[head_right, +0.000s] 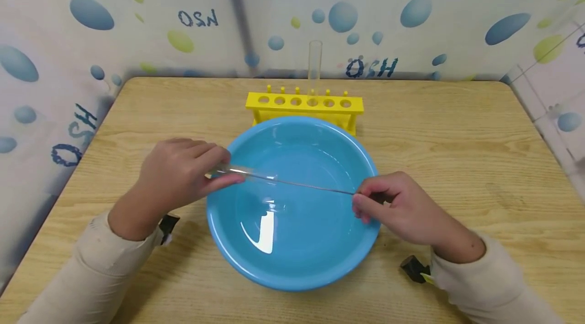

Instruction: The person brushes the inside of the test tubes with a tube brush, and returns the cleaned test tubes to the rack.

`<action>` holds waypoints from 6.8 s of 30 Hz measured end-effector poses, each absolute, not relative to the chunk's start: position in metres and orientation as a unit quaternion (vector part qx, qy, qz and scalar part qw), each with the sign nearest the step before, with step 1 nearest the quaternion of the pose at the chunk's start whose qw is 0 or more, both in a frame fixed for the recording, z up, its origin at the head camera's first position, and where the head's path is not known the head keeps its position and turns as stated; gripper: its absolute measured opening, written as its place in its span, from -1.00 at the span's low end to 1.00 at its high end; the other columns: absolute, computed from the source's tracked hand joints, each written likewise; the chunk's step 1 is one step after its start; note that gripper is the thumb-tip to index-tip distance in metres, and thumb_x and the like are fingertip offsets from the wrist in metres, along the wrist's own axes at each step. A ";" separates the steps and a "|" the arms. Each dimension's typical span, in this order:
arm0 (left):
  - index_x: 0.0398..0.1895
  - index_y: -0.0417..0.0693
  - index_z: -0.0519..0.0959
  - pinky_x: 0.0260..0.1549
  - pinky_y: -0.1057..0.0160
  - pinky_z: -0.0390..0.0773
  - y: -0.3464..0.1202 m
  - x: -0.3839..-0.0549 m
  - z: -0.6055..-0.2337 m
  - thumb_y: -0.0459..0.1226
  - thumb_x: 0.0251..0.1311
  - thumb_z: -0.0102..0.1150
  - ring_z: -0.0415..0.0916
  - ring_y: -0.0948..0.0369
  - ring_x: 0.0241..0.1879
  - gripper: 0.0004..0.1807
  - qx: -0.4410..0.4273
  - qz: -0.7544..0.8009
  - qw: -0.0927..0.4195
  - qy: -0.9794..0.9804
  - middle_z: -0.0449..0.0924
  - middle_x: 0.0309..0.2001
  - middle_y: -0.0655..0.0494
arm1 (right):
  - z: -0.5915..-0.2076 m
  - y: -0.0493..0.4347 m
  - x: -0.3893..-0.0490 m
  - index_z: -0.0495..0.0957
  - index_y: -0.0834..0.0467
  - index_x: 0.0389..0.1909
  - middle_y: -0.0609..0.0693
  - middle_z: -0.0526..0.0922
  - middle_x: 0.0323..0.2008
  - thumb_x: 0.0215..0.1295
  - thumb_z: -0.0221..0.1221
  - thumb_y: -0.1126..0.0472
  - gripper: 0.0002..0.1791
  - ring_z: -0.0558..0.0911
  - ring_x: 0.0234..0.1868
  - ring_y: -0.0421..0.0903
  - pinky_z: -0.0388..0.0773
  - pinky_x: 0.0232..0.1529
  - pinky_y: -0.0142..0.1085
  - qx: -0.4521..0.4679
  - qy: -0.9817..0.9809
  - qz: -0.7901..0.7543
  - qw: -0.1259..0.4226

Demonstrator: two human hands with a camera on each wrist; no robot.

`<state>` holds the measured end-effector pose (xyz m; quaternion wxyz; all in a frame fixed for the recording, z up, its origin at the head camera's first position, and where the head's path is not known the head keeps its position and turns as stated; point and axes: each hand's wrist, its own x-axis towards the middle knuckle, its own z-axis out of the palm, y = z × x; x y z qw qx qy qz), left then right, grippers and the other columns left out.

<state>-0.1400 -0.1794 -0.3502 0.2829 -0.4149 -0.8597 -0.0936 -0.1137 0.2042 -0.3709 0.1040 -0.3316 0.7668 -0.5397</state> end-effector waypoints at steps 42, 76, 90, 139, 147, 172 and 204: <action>-0.78 0.03 0.27 -0.71 0.37 -0.08 -0.162 -0.139 -0.332 0.03 0.40 0.00 0.02 0.31 -0.78 -0.44 -0.364 -0.079 0.232 -0.898 0.13 -0.78 0.21 | -0.376 0.197 -0.111 0.60 0.07 -0.25 -0.19 0.55 -0.53 0.31 0.12 0.55 -0.71 0.49 -0.46 -0.32 0.44 -0.46 -0.47 -0.414 0.792 -0.447 0.035; -0.50 -0.08 0.64 -0.71 0.39 0.30 -0.163 -0.143 -0.330 0.14 0.33 0.16 0.32 0.25 -0.71 -0.50 -0.408 -0.121 0.266 -0.865 0.49 -0.65 0.15 | -0.378 0.193 -0.114 0.47 0.13 -0.58 -0.14 0.50 -0.75 0.52 -0.29 0.53 -0.47 0.59 -0.62 -0.35 0.25 -0.74 -0.55 -0.372 0.763 -0.528 -0.027; -0.38 -0.11 0.65 -0.52 0.22 0.61 -0.162 -0.143 -0.330 0.16 0.08 0.38 0.56 0.18 -0.55 -0.51 -0.398 -0.137 0.320 -0.849 0.63 -0.48 0.11 | -0.372 0.199 -0.115 0.45 0.15 -0.60 -0.02 0.39 -0.82 0.59 -0.40 0.46 -0.41 0.72 -0.56 -0.21 0.37 -0.76 -0.38 -0.324 0.736 -0.590 0.067; -0.35 -0.13 0.62 -0.53 0.15 0.65 -0.162 -0.133 -0.322 -0.07 -0.11 0.61 0.65 0.10 -0.50 -0.58 -0.382 -0.113 0.355 -0.846 0.67 -0.41 0.05 | -0.366 0.203 -0.119 0.39 0.20 -0.52 0.05 0.23 -0.73 0.64 -0.22 0.09 -0.51 0.65 -0.62 -0.04 0.69 -0.40 -0.27 -0.156 0.658 -0.718 0.168; -0.23 -0.09 0.64 -0.65 0.24 0.53 -0.161 -0.130 -0.329 -0.04 -0.02 0.54 0.56 0.17 -0.61 -0.59 -0.386 -0.107 0.318 -0.859 0.60 -0.42 0.08 | -0.364 0.199 -0.117 0.35 0.29 -0.48 0.06 0.33 -0.70 0.66 -0.27 0.11 -0.51 0.66 -0.57 0.01 0.67 -0.42 -0.24 -0.174 0.719 -0.660 0.126; -0.17 -0.07 0.63 -0.62 0.35 0.52 -0.152 -0.133 -0.327 0.02 0.03 0.49 0.61 0.22 -0.59 -0.56 -0.394 -0.111 0.227 -0.884 0.73 -0.42 0.09 | -0.372 0.213 -0.121 0.33 0.23 -0.51 0.05 0.26 -0.63 0.55 -0.46 0.52 -0.51 0.61 -0.53 -0.06 0.55 -0.51 -0.27 -0.380 0.663 -0.629 0.143; -0.26 -0.08 0.71 -0.73 0.35 0.42 -0.169 -0.139 -0.318 0.21 0.38 0.00 0.54 0.21 -0.69 -0.44 -0.414 -0.106 0.314 -0.848 0.66 -0.55 0.08 | -0.363 0.212 -0.119 0.28 0.15 -0.62 -0.03 0.31 -0.71 0.62 -0.45 0.40 -0.45 0.58 -0.64 -0.06 0.37 -0.65 -0.29 -0.307 0.707 -0.630 0.100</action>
